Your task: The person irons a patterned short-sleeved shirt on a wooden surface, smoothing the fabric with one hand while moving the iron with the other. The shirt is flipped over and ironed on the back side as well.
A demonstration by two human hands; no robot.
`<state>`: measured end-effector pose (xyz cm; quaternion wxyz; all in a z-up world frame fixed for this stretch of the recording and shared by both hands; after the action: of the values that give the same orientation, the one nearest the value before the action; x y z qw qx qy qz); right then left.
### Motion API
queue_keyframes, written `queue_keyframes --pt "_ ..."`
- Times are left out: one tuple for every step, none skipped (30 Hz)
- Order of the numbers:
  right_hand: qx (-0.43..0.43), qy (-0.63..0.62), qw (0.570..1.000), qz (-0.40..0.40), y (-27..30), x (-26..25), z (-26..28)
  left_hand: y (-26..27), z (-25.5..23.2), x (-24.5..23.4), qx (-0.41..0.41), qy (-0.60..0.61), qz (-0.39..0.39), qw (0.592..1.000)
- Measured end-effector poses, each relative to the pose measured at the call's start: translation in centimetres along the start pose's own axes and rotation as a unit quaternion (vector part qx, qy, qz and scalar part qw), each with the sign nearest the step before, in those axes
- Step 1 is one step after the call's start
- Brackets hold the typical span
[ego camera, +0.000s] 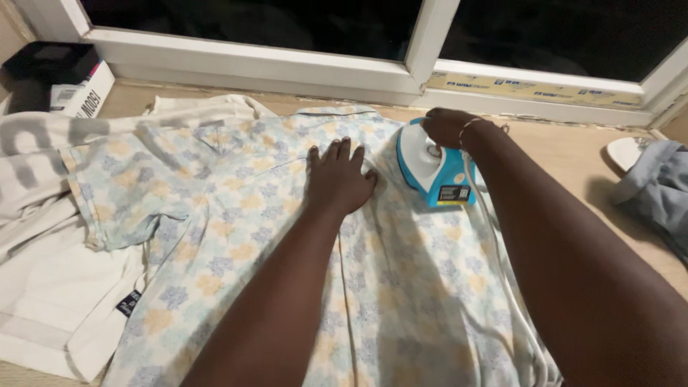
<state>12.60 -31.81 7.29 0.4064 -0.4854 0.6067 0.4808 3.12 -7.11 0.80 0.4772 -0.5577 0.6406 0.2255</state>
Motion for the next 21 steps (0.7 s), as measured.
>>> queue_keyframes --pt "-0.046 0.065 0.997 -0.023 0.9 -0.3 0.5 -0.1 0.0 0.0 0.001 -0.007 0.001 1.0" --pt "-0.091 0.129 0.986 -0.044 2.0 -0.3 0.9 -0.3 0.0 -0.1 0.003 -0.013 0.001 1.0" --pt "-0.137 0.193 0.97 -0.061 3.2 -0.3 1.4 -0.1 -0.1 0.1 0.003 -0.018 0.005 1.0" --pt "-0.08 0.126 0.988 -0.044 4.4 -0.3 1.2 0.0 0.0 0.2 0.005 -0.021 0.007 1.0" --pt "-0.022 0.061 0.997 -0.028 5.7 -0.2 1.0 -0.1 0.1 0.2 0.005 -0.022 0.007 1.0" --pt "0.036 -0.004 0.999 -0.012 7.0 -0.2 0.7 -0.1 0.1 0.2 0.005 -0.023 0.006 1.0" --pt "0.056 -0.024 0.998 0.004 8.1 -0.2 0.7 -0.2 0.1 0.1 0.006 -0.025 0.003 1.0" --pt "0.075 -0.044 0.996 0.02 8.9 0.0 0.6 -0.3 0.0 0.1 0.006 -0.028 0.001 1.0" --pt "0.096 -0.07 0.992 0.037 9.5 0.5 0.2 -0.1 0.0 0.1 0.01 -0.034 0.001 0.999" --pt "0.074 -0.053 0.996 0.019 9.6 1.1 0.3 0.1 0.2 0.2 0.007 -0.034 0.008 0.999" --pt "0.054 -0.031 0.998 -0.002 9.2 1.5 0.2 0.0 0.2 0.1 0.005 -0.03 0.01 0.999" --pt "0.033 -0.009 0.999 -0.023 8.6 1.8 -0.1 -0.2 0.1 0.1 0.002 -0.026 0.011 1.0" --pt "0.016 0.016 0.999 -0.029 8.2 2.3 -0.2 -0.1 0.0 0.2 0.003 -0.024 0.01 1.0" --pt "-0.002 0.041 0.999 -0.035 7.9 2.6 -0.3 0.0 0.0 0.2 0.004 -0.023 0.008 1.0" --pt "-0.021 0.066 0.997 -0.044 7.6 2.5 0.0 0.0 0.1 0.0 0.004 -0.023 0.005 1.0" --pt "0.018 0.016 0.999 -0.04 7.5 2.3 -0.2 0.0 0.1 -0.1 0.004 -0.027 0.007 1.0" --pt "0.056 -0.033 0.997 -0.034 7.5 2.1 -0.2 0.0 0.0 0.0 0.003 -0.032 0.01 0.999" --pt "0.094 -0.083 0.992 -0.029 7.5 1.9 -0.2 0.0 -0.1 0.0 0.002 -0.036 0.013 0.999" --pt "0.053 0.017 0.998 -0.016 7.3 1.6 0.3 0.0 -0.1 0.0 0.002 -0.035 0.014 0.999" --pt "0.011 0.116 0.993 -0.004 6.8 1.1 0.9 0.0 -0.2 0.1 0.003 -0.034 0.016 0.999" --pt "-0.032 0.21 0.977 0.007 6.3 0.9 1.5 -0.1 0.0 -0.1 0.003 -0.037 0.017 0.999"
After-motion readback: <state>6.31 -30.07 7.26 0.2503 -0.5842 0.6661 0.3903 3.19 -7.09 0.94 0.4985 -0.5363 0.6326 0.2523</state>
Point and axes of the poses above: each hand's wrist, its own y-axis away from the middle knuckle, its own x-axis out of the palm, z = x × y, the point moved 4 cm from there along -y, towards the middle knuckle, and after that the axes turned 11 degrees about y, right-handed, at the moved point
